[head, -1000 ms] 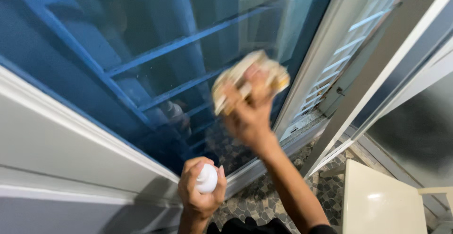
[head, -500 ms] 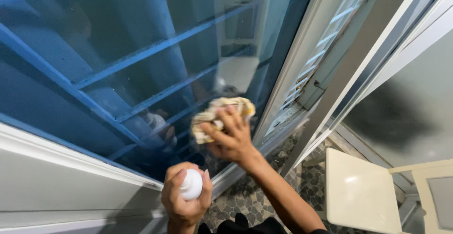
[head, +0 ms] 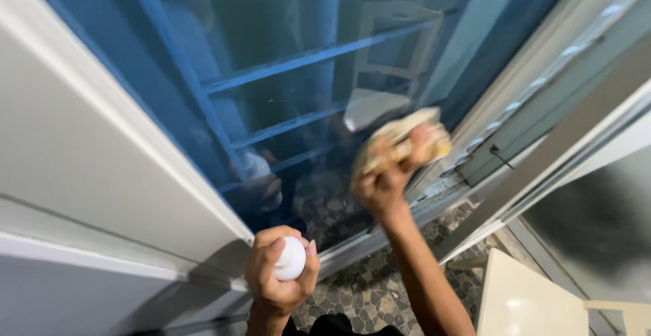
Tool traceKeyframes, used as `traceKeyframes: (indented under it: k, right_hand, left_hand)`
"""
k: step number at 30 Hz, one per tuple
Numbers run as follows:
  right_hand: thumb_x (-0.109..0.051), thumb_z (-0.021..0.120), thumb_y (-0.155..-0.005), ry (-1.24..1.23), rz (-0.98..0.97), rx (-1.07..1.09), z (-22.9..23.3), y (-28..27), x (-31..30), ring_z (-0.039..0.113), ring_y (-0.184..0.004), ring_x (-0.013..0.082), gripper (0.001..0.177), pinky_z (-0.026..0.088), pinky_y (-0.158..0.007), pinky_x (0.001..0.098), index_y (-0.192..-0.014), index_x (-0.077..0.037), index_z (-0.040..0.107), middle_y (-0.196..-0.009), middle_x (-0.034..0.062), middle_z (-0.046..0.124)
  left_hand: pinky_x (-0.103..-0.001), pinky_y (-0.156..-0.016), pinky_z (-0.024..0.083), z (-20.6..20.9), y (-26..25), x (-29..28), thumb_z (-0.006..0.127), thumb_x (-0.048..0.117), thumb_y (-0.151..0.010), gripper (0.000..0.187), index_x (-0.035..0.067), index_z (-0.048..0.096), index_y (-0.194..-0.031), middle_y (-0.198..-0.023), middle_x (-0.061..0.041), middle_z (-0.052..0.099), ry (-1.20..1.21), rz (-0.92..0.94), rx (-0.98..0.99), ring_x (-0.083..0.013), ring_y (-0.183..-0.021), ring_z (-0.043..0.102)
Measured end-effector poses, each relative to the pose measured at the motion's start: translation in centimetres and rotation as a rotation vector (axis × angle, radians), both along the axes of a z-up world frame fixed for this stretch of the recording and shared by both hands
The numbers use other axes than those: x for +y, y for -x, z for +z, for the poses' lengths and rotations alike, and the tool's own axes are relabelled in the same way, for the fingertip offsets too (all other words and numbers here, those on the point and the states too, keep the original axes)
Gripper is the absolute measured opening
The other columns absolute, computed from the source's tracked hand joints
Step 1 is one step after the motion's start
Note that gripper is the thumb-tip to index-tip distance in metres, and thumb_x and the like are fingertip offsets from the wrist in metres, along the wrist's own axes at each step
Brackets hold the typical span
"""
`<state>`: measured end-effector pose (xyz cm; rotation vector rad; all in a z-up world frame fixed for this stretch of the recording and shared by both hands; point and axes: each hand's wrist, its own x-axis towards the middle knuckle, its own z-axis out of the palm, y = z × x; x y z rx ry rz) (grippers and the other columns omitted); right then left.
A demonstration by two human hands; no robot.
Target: The person cleans a glass window pane using a spray bottle and a cloth. They repeatedly spray the glass surface and wipe it with the cloth in a continuous motion.
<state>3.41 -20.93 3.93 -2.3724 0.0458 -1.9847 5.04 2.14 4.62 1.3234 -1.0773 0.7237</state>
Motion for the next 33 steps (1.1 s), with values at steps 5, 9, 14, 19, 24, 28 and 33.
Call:
traceKeyframes:
  k: [5, 9, 14, 19, 24, 28, 33]
  right_hand:
    - [-0.040, 0.043, -0.108, -0.070, -0.150, -0.122, 4.6, -2.3, 0.1, 0.023, -0.156, 0.0364, 0.043, 0.017, -0.127, 0.0535, -0.144, -0.024, 0.061, -0.169, 0.0163, 0.027]
    - [-0.052, 0.053, -0.105, 0.277, -0.054, 0.015, 1.6, -1.6, 3.5, 0.024, -0.153, 0.0365, 0.042, 0.022, -0.125, 0.0560, -0.140, -0.030, 0.061, -0.159, 0.0199, 0.033]
    - [-0.023, 0.055, -0.107, -0.079, -0.102, -0.072, 2.8, -0.8, 1.1, 0.026, -0.154, 0.0417, 0.048, 0.025, -0.124, 0.0565, -0.154, -0.018, 0.047, -0.163, 0.0260, 0.027]
    - [-0.030, 0.065, -0.100, 0.200, -0.075, -0.108, 4.3, -3.6, 4.0, 0.027, -0.152, 0.0407, 0.049, 0.023, -0.120, 0.0568, -0.146, -0.023, 0.048, -0.162, 0.0222, 0.028]
    - [-0.035, 0.060, -0.095, 0.231, -0.103, -0.109, 4.4, -2.9, 4.8, 0.030, -0.146, 0.0424, 0.051, 0.028, -0.118, 0.0609, -0.145, -0.025, 0.055, -0.156, 0.0190, 0.034]
    - [-0.012, 0.045, -0.098, -0.225, -0.192, -0.214, 8.6, -3.3, 2.6, 0.027, -0.151, 0.0474, 0.054, 0.025, -0.124, 0.0714, -0.152, -0.018, 0.043, -0.155, 0.0210, 0.032]
    - [-0.044, 0.059, -0.102, 0.446, -0.083, -0.020, 5.2, -2.9, 7.7, 0.022, -0.149, 0.0387, 0.048, 0.026, -0.117, 0.0577, -0.145, -0.024, 0.050, -0.159, 0.0184, 0.028]
  left_hand:
    - [-0.030, -0.066, 0.059, -0.6, -0.7, 0.3, 0.078, 0.000, -0.086, 0.073, 0.014, 0.036, -0.144, -0.100, -0.014, 0.066, -0.008, -0.029, -0.015, -0.0206, -0.079, 0.070]
    - [-0.033, -0.069, 0.058, -0.7, -1.2, 0.7, 0.080, 0.002, -0.086, 0.074, 0.015, 0.037, -0.145, -0.101, -0.013, 0.065, -0.034, -0.048, -0.015, -0.0224, -0.081, 0.069]
    - [-0.034, -0.069, 0.058, -0.9, -2.0, 2.4, 0.079, 0.000, -0.086, 0.071, 0.013, 0.037, -0.143, -0.099, -0.012, 0.065, -0.021, 0.001, -0.032, -0.0225, -0.081, 0.070]
    - [-0.032, -0.066, 0.058, -0.8, -1.6, 2.0, 0.079, 0.001, -0.086, 0.070, 0.013, 0.039, -0.141, -0.099, -0.014, 0.066, -0.022, -0.068, -0.014, -0.0226, -0.078, 0.070]
    - [-0.031, -0.063, 0.059, -1.1, -0.9, 3.7, 0.080, 0.003, -0.085, 0.069, 0.017, 0.041, -0.140, -0.101, -0.016, 0.067, 0.004, -0.076, 0.005, -0.0208, -0.077, 0.072]
    - [-0.032, -0.064, 0.058, -1.4, -1.3, 4.4, 0.078, 0.003, -0.086, 0.071, 0.015, 0.038, -0.142, -0.098, -0.013, 0.067, 0.017, -0.032, 0.007, -0.0211, -0.077, 0.071]
    - [-0.032, -0.064, 0.059, -1.2, -1.4, 3.2, 0.078, 0.003, -0.087, 0.070, 0.018, 0.038, -0.143, -0.100, -0.016, 0.067, 0.058, -0.136, -0.005, -0.0219, -0.079, 0.071]
